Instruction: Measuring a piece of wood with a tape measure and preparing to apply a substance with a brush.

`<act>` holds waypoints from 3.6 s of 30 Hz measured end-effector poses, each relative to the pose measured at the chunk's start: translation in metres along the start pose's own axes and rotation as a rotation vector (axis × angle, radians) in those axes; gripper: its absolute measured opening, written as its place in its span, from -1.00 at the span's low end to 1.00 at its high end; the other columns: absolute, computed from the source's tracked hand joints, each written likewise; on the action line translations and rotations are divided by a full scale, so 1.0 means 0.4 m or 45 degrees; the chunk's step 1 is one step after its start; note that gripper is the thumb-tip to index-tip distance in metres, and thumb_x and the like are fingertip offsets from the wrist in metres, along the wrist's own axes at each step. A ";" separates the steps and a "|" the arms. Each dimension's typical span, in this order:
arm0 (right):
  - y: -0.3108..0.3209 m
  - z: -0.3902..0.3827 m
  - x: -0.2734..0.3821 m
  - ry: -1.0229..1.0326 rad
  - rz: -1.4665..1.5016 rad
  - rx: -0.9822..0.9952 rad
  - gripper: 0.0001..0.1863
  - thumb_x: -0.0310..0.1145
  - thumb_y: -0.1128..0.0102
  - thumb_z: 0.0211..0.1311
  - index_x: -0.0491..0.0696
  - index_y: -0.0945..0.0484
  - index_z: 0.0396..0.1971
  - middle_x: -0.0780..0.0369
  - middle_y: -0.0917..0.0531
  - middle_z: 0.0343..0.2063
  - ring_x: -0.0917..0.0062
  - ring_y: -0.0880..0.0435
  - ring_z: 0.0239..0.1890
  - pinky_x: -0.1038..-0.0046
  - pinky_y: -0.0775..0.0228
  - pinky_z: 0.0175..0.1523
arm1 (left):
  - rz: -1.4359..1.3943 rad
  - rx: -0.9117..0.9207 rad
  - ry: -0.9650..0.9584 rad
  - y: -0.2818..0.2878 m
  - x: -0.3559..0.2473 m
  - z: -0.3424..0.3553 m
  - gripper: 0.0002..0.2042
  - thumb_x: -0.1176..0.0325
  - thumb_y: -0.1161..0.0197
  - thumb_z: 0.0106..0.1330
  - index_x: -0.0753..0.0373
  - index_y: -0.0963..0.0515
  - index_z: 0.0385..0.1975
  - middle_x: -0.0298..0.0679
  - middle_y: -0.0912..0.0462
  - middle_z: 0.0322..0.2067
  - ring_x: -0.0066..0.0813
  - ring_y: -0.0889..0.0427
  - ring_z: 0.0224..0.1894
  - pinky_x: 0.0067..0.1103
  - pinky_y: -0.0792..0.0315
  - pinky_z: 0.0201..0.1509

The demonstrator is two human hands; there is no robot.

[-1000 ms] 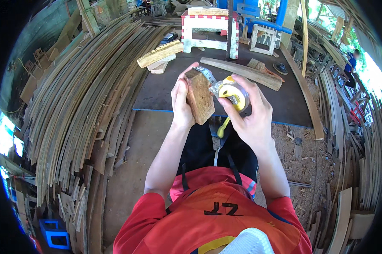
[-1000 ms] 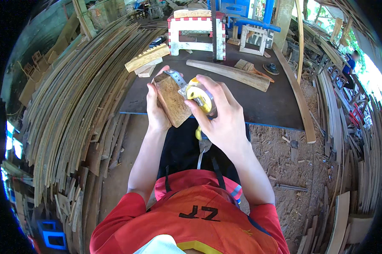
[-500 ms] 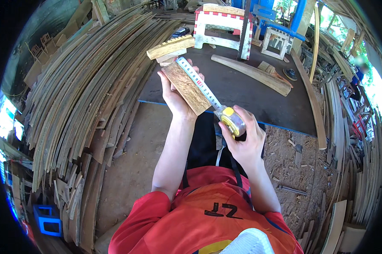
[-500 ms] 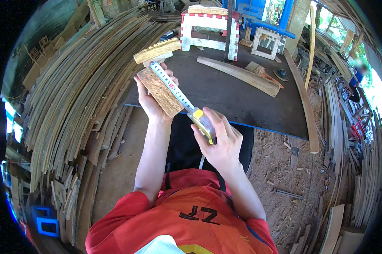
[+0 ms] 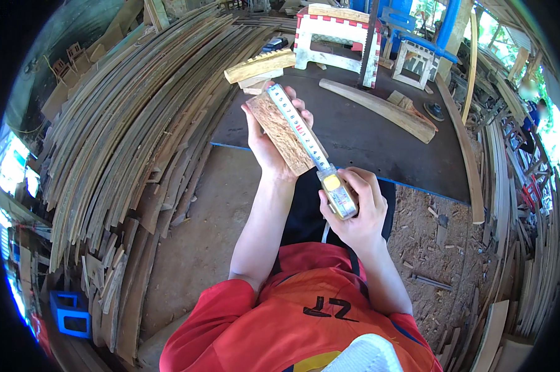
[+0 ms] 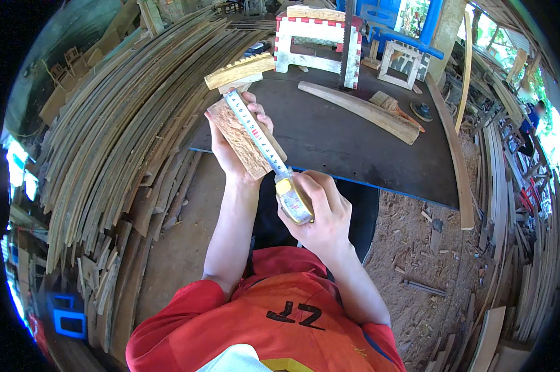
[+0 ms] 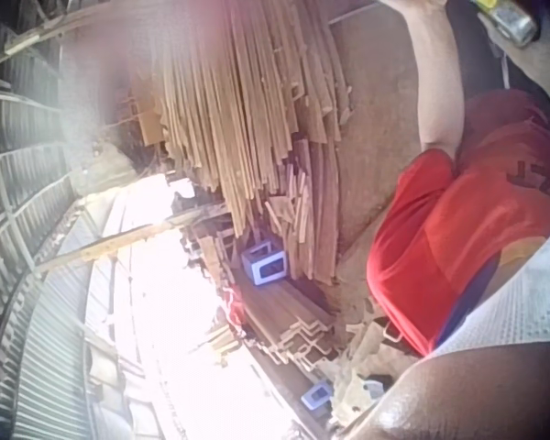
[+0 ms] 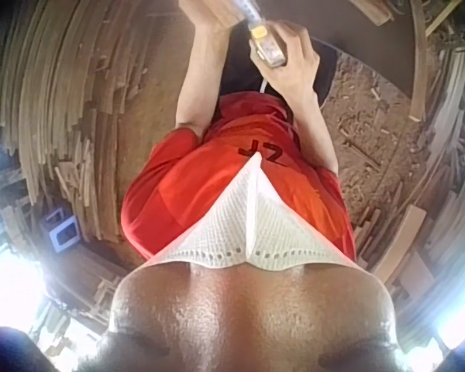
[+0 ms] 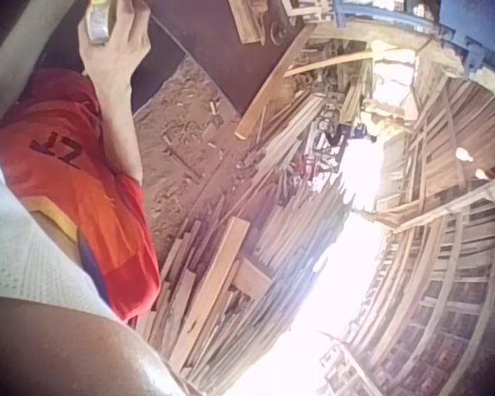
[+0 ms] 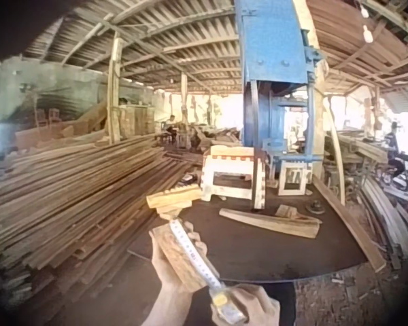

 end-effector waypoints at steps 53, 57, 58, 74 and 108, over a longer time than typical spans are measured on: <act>0.068 0.199 -0.204 -0.456 0.567 0.290 -0.57 -0.59 -0.38 0.15 -0.10 -0.52 0.04 0.28 -0.65 -0.13 0.62 -0.65 -0.05 0.52 -0.49 0.09 | 2.726 0.738 0.057 -0.077 0.014 0.038 -0.65 0.12 -0.42 0.33 0.23 -0.55 -0.08 -0.11 -0.61 -0.19 0.00 -0.69 -0.13 -0.26 -0.59 -0.12; 0.078 0.205 -0.199 -0.355 0.480 0.309 -0.58 -0.43 -0.56 0.15 -0.12 -0.54 -0.05 0.27 -0.70 -0.24 0.62 -0.69 -0.17 0.50 -0.54 -0.03 | 2.747 0.747 0.023 -0.073 0.029 0.025 -0.63 0.15 -0.46 0.28 0.25 -0.55 -0.09 -0.14 -0.60 -0.22 -0.02 -0.70 -0.16 -0.28 -0.58 -0.14; 0.081 0.203 -0.197 -0.323 0.429 0.303 -0.59 -0.41 -0.57 0.16 -0.12 -0.55 -0.07 0.26 -0.71 -0.27 0.63 -0.70 -0.20 0.50 -0.55 -0.06 | 2.764 0.745 -0.050 -0.072 0.032 0.021 -0.63 0.16 -0.47 0.27 0.26 -0.55 -0.10 -0.15 -0.60 -0.23 -0.04 -0.70 -0.16 -0.28 -0.58 -0.15; 0.065 0.142 -0.277 -0.525 0.506 0.175 -0.64 -0.41 -0.55 0.17 -0.15 -0.54 -0.15 0.26 -0.72 -0.32 0.67 -0.67 -0.25 0.54 -0.54 -0.12 | 2.853 0.819 -0.140 -0.072 0.054 0.034 -0.51 0.14 -0.42 0.30 0.07 -0.55 0.22 -0.25 -0.65 -0.25 -0.13 -0.68 -0.18 -0.28 -0.60 -0.12; -0.062 0.129 -0.335 -0.486 0.369 0.463 -0.66 -0.43 -0.50 0.19 -0.11 -0.49 -0.16 0.20 -0.72 -0.35 0.57 -0.73 -0.24 0.46 -0.57 -0.09 | 2.664 0.402 -0.136 0.077 -0.199 -0.021 -0.75 0.43 -0.09 0.58 0.27 -0.46 0.18 -0.02 -0.66 0.01 -0.12 -0.69 -0.05 -0.36 -0.56 0.11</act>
Point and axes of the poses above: each hand's wrist, its own z-axis towards the middle knuckle, its own y-axis out of the back of the hand, x = y × z, the point moved 1 cm from there along z, towards the middle knuckle
